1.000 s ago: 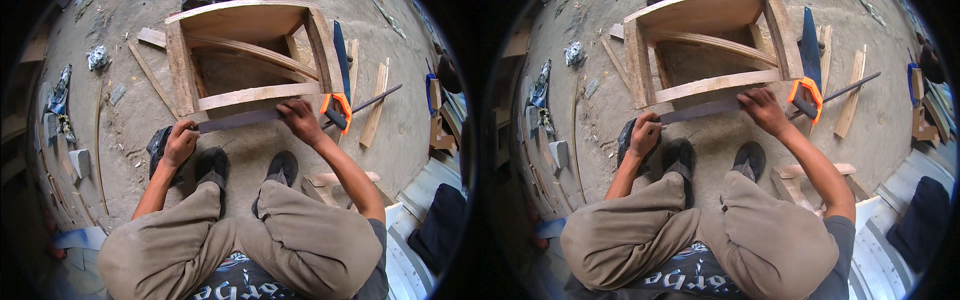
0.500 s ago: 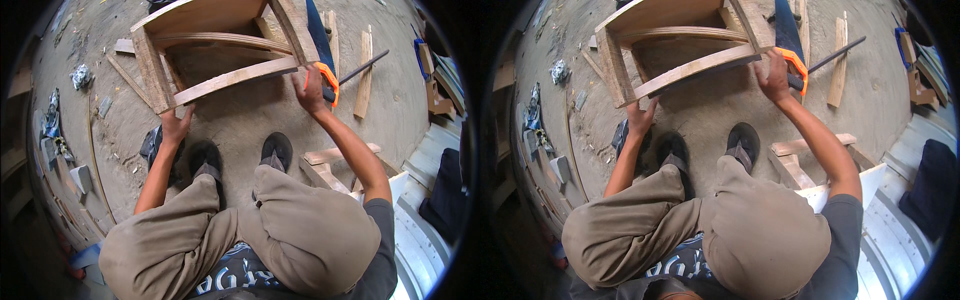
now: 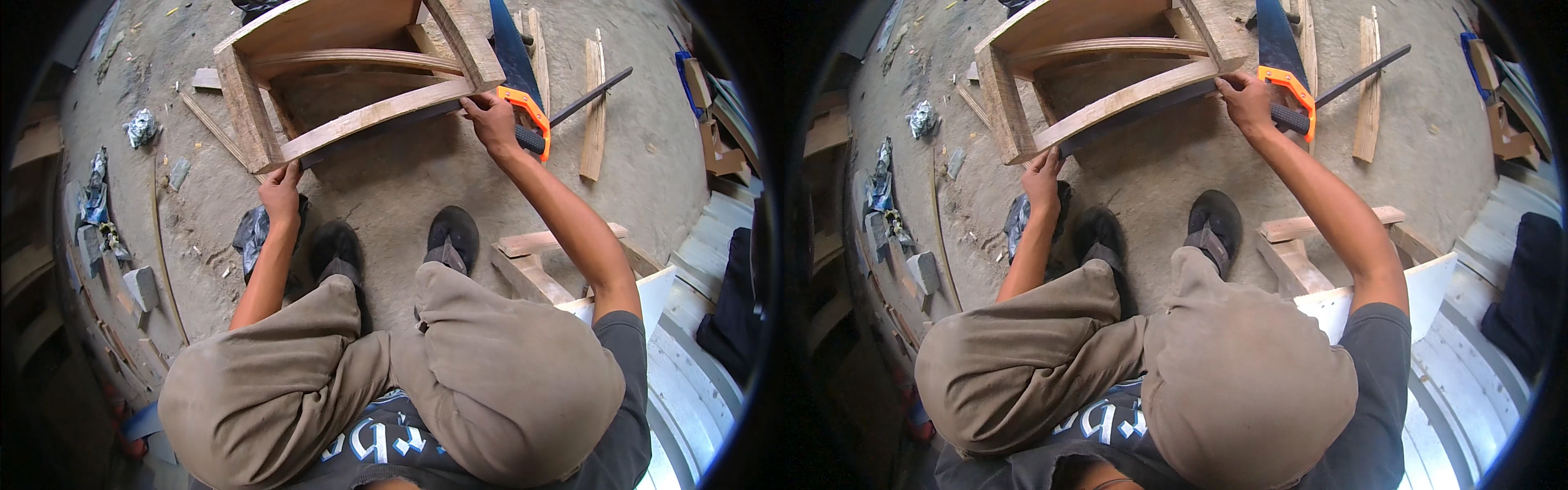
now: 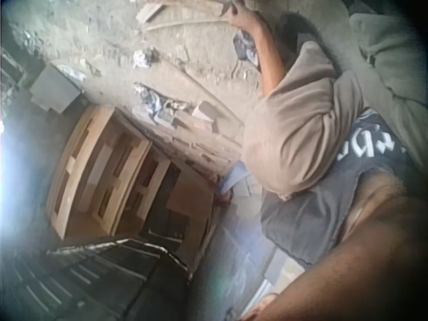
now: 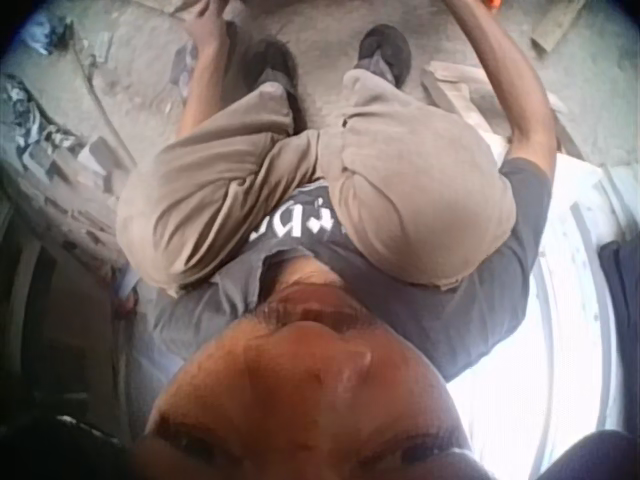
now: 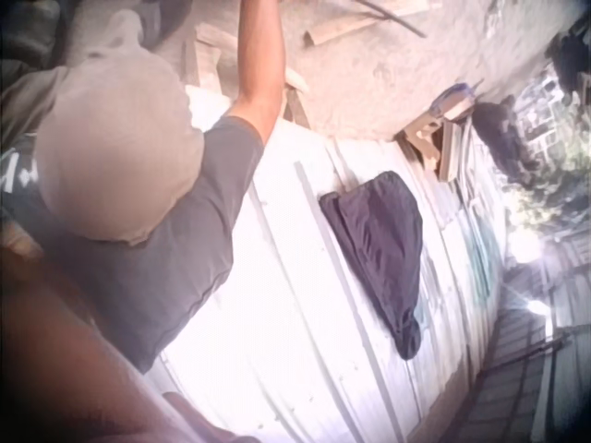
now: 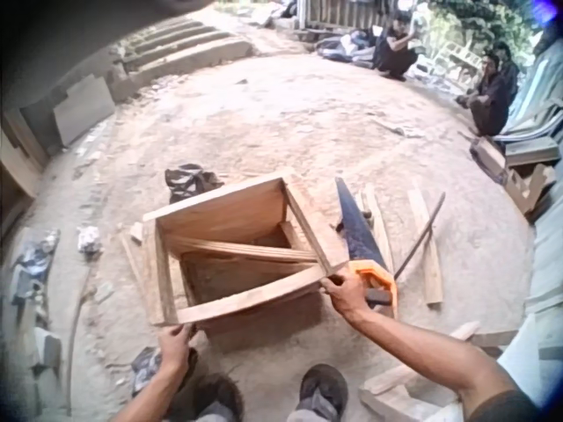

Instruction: The person sits on the floor and uses a hand saw to cut a piece of wood. They then fit the cut piece into a wooden frame structure and secure it by hammering nails into the joints.

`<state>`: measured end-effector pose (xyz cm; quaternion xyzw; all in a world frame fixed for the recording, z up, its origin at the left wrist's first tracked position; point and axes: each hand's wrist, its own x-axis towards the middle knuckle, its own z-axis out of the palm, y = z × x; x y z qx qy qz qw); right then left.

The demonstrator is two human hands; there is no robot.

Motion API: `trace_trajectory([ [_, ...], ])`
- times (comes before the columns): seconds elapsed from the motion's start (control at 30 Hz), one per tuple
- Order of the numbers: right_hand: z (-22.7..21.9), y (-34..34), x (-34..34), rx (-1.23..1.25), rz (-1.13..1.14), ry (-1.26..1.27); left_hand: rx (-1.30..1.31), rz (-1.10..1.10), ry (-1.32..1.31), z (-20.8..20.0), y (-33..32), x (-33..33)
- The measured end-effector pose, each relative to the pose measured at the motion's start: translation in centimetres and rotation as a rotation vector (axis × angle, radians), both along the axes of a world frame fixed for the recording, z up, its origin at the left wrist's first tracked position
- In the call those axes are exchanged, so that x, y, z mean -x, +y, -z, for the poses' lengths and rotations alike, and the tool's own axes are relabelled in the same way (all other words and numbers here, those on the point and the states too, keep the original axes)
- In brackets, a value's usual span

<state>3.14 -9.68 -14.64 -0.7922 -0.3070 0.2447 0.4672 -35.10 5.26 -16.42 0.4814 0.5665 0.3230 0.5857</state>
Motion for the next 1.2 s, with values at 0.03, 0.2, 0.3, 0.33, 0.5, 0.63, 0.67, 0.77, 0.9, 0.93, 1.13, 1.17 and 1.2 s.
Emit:
trace_trajectory([
  [0.03,0.0,0.0,0.1,-0.002,0.015,0.003,0.037,-0.04,-0.097,-0.3,-0.2,-0.2],
  [0.2,0.4,-0.6,0.6,-0.012,0.035,0.01,0.289,-0.309,-0.344,-1.1,-1.3,-0.8],
  [0.3,0.9,-0.8,0.4,-0.047,0.043,0.026,0.314,-0.366,-0.405,-1.2,-1.9,-0.9],
  [0.33,1.2,-0.9,0.3,-0.016,0.052,0.024,0.254,-0.33,-0.409,-1.3,-2.2,-1.3],
  [0.5,2.1,-1.2,0.1,-0.093,0.05,0.079,0.162,-0.22,-0.266,-1.0,-2.2,-1.3],
  [0.63,2.2,-1.1,0.1,-0.12,0.055,0.119,0.123,-0.181,-0.235,-0.8,-1.9,-1.2],
  [0.67,2.3,-1.0,0.0,-0.117,0.049,0.107,0.149,-0.159,-0.213,-0.9,-1.8,-0.9],
  [0.77,3.0,-1.3,-0.3,-0.092,0.034,0.068,0.217,-0.1,-0.159,-0.7,-0.8,-0.2],
  [0.9,3.2,-0.8,0.7,-0.12,0.087,0.143,0.173,-0.003,-0.065,-0.6,0.2,0.2],
  [0.93,3.1,-0.6,1.2,-0.127,0.09,0.158,0.134,0.027,-0.038,-0.6,0.3,0.3],
  [1.13,3.1,-0.5,1.4,-0.184,0.152,0.34,0.416,0.013,-0.17,-0.9,2.4,0.8],
  [1.17,2.9,-0.3,1.7,-0.198,0.151,0.381,0.368,0.031,-0.159,-1.0,2.6,1.0],
  [1.2,2.5,-0.4,1.9,-0.206,0.153,0.42,0.3,0.039,-0.133,-1.3,2.3,1.1],
])
